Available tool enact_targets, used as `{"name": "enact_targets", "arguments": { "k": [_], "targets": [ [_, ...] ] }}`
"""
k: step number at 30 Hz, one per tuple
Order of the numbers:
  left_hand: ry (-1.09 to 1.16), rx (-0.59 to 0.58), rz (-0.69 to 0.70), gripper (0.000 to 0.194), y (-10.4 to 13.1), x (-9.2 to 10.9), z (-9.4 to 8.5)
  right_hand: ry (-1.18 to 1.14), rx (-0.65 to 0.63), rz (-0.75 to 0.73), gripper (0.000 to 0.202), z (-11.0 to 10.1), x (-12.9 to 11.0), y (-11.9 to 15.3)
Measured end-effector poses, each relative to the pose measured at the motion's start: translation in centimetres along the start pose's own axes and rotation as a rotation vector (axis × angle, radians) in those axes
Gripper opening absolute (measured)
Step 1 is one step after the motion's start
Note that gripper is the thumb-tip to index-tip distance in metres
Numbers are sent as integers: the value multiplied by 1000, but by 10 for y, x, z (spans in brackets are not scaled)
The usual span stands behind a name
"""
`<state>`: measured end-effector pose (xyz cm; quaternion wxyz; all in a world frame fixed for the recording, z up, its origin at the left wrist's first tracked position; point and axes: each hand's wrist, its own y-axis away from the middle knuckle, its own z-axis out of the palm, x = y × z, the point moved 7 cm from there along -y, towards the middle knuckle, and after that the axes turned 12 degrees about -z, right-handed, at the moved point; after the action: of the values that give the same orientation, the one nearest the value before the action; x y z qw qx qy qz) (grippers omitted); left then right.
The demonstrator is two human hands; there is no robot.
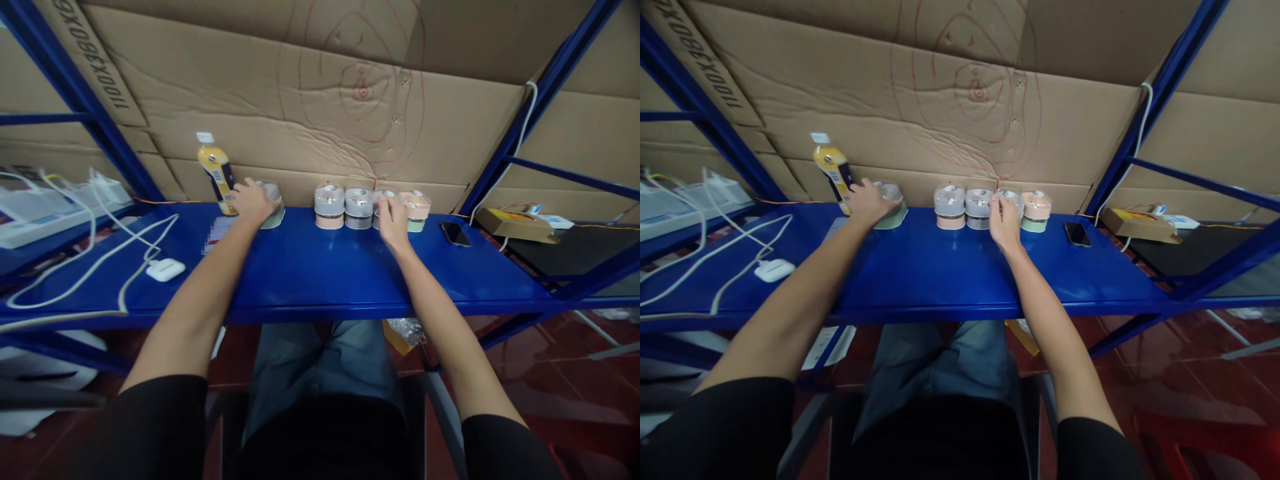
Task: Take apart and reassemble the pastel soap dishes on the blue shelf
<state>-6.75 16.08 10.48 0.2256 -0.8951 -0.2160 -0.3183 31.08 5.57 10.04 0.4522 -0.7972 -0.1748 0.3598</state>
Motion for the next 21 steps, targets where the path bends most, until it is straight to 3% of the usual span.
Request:
{"name": "enact_targets", "arguments": {
  "k": [4,8,11,14,17,21],
  "targets": [
    [139,46,152,111,1,3,-11,10,-18,24,50,-2,2,0],
    [204,119,453,104,34,23,-37,-35,-35,-8,43,-2,-8,0],
    [258,-99,774,106,84,40,-36,-142,-129,-124,45,5,-28,2],
    [279,-403,962,113,136,46,-17,-218,-332,-269,82,19,-49,12],
    [287,-562,1013,111,168,44,6,-206,-573,-318,109,36,-57,27],
    [359,-661,982,119,177,38,29,-141,-772,-297,106,55,-58,44]
  ]
}}
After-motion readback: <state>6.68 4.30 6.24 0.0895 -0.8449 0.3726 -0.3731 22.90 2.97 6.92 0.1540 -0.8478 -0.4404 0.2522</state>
